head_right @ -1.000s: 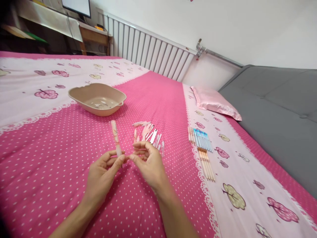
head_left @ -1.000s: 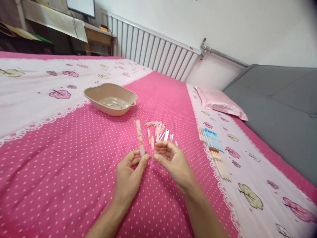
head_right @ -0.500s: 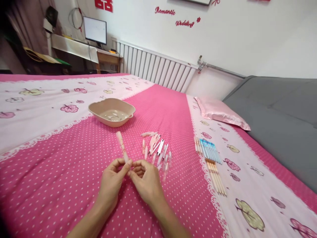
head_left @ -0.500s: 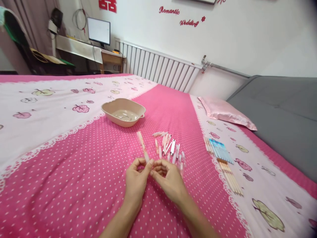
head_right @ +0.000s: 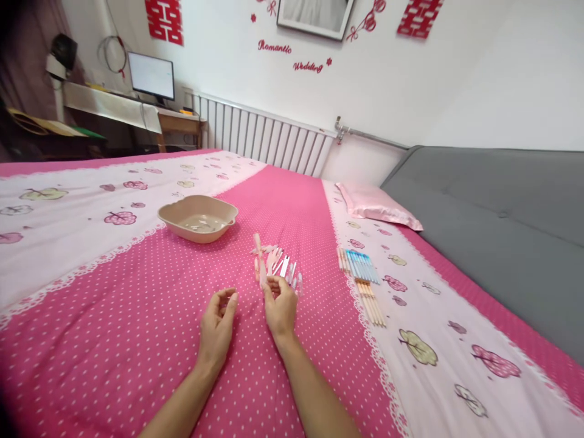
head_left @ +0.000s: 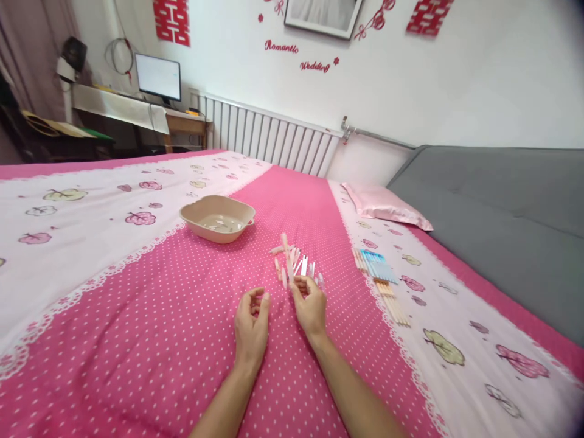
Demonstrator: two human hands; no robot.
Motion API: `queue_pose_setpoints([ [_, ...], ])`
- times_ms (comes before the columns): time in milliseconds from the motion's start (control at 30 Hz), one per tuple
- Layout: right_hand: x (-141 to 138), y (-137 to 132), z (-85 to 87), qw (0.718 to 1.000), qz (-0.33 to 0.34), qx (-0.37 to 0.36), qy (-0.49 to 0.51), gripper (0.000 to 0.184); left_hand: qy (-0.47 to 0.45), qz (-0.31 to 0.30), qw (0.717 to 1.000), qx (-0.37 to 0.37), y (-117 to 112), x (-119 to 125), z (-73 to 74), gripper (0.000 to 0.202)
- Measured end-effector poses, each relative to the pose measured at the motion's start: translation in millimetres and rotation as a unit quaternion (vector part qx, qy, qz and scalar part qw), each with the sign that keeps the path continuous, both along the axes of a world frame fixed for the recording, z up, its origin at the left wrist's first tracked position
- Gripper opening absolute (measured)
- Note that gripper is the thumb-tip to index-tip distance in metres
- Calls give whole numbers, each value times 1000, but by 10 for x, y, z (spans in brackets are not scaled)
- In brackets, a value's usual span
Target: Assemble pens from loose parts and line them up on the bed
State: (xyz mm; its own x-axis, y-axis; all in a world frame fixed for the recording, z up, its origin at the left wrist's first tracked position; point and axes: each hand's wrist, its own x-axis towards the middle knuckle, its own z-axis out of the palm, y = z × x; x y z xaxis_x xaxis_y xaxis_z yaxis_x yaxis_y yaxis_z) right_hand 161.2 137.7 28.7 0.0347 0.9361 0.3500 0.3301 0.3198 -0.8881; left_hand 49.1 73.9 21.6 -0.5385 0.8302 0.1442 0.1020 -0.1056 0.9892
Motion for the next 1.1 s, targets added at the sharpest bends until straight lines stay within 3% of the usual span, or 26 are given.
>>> queue_pose_setpoints([
  [133, 250, 70, -112, 991, -130, -3, -41, 32, 79, 3, 997, 17, -68, -58, -85, 38],
  [233, 484, 28, -159, 980, -190, -26, -57, 34, 154, -25, 988, 12, -140, -87, -85, 39],
  [467, 1066, -268, -197, 956, -244, -82, -141, 25, 257, -109, 960, 14, -464, -241, -77, 37],
  [533, 1268, -365, -208, 948, -253, -100, -163, 22, 322, -153, 934, -13, -539, -345, -70, 42],
  [667, 1621, -558, -239, 937, -263, -121, -194, 20, 480, -222, 844, -91, -585, -719, 84, 59],
  [767, 1722, -665, -260, 933, -258, -125, -220, 19, 585, -185, 775, -153, -574, -1157, 253, 72],
  [867, 1690, -709, -271, 927, -254, -121, -246, 19, 623, -116, 740, -228, -600, -1598, 284, 80],
  [967, 1632, -712, -275, 920, -260, -117, -268, 18, 631, -98, 727, -252, -660, -1858, 157, 77],
  [1100, 1605, -718, -279, 912, -266, -117, -290, 19, 631, -83, 732, -243, -687, -1913, -6, 79],
])
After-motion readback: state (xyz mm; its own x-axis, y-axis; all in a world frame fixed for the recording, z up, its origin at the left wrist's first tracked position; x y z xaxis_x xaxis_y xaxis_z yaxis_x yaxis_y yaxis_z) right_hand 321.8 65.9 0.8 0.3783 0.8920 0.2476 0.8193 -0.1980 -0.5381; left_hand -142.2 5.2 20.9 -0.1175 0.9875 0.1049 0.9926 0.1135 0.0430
